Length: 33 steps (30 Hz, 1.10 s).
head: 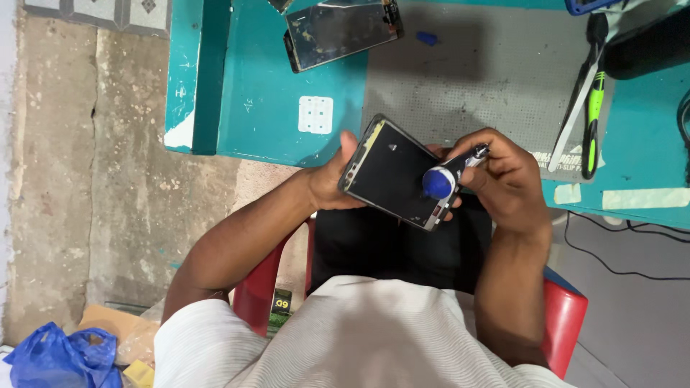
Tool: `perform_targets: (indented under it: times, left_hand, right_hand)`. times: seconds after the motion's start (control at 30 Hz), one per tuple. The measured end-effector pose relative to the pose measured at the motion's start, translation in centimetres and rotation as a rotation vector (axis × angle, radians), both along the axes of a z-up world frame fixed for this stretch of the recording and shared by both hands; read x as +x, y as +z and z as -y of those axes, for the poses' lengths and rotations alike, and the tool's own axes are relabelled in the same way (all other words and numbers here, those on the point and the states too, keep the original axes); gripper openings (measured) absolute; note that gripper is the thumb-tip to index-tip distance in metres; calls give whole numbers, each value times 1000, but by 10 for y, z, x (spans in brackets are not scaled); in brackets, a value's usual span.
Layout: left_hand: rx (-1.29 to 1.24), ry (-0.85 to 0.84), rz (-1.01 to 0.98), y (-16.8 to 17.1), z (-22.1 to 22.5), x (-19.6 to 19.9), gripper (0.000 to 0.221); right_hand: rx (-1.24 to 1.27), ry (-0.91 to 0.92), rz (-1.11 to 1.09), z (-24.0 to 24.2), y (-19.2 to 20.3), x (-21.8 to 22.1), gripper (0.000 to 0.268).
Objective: The person uses a metal tool to pry and separate the screen assembly from the phone's frame. They then apply a line of adhesive along the edge of the phone's chassis using a tube.
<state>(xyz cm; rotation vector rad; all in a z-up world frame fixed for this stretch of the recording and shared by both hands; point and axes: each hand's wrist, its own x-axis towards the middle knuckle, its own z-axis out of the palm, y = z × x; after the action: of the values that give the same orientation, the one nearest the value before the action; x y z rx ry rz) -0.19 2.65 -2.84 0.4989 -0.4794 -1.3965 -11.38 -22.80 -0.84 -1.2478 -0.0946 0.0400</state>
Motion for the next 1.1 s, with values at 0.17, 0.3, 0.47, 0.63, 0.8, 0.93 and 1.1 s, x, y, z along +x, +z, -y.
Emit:
perform_targets:
  times: [0.17, 0.3, 0.47, 0.63, 0.8, 0.93, 1.1]
  left_hand:
    - [199, 154, 286, 11, 3, 9, 129]
    - [126, 522, 683, 14, 5, 7, 139]
    - [-38, 772, 1357, 28, 23, 13, 174]
    - [-93, 774, 1454, 28, 31, 22, 171]
    - [-67, 748, 1313, 20, 27, 22, 165]
    - [51, 689, 1351, 19, 15, 27, 168]
    - [328, 469, 1530, 23, 10, 28, 169]
  right_hand:
    - [307, -226, 23, -15, -2, -7, 23]
    - [395, -516, 33, -35, -2, -13, 23]
    - [457, -644, -72, -63, 2, -17, 27]
    - [667, -524, -197, -89, 13, -18, 26]
    - [704, -441, -229, -99, 8, -19, 30]
    - [452, -630, -254, -89, 16, -15, 31]
    - [-405, -761, -27, -45, 24, -2, 17]
